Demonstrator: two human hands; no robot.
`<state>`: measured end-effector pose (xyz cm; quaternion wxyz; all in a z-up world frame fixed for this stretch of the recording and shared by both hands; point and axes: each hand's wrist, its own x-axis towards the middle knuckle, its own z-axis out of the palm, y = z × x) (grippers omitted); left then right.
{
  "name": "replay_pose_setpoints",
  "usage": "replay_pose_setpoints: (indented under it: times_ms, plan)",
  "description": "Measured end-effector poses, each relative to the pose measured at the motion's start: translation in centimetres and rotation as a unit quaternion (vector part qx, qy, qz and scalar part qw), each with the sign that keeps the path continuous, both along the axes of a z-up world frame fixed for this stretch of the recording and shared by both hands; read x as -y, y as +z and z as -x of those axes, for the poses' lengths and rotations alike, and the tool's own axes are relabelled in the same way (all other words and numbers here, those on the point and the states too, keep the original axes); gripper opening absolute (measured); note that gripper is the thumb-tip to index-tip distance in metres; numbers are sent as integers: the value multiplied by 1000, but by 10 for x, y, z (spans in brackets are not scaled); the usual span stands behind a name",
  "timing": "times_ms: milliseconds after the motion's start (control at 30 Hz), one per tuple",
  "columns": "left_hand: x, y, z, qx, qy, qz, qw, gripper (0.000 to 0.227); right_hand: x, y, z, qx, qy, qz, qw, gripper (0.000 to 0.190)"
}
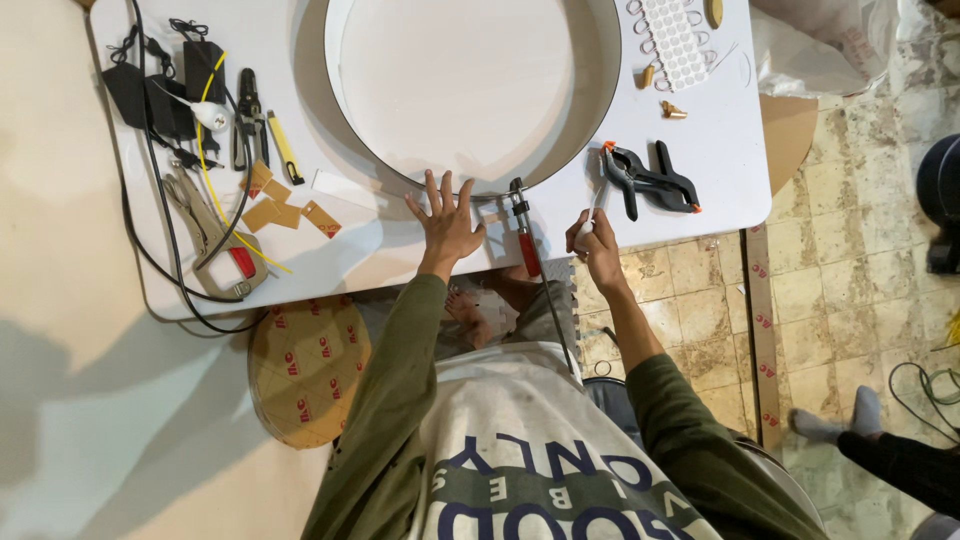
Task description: The person secures a metal hoop onto the rim of a white drum shell using a red-handled drum key. They apply glue to the hoop joint and tighten the tension rods to hold the hoop in place.
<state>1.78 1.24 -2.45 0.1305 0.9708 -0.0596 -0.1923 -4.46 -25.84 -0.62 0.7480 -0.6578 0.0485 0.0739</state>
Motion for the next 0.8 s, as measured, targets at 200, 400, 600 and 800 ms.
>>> replay_pose_setpoints:
  times_ms: [200,400,600,800]
  plan:
    - [16,41,5,201,-29,19,979,44,2,7,18,19,17,80,996,38]
    - [32,-20,-15,192,-72,133,970,41,11,-3,17,39,24,99,994,36]
    - [39,-42,-24,232,-42,173,956,33,11,4,10,43,-8,152,987,35]
    - [54,-32,-24,256,25,202,945,54,20,-7,2,4,9,125,992,31]
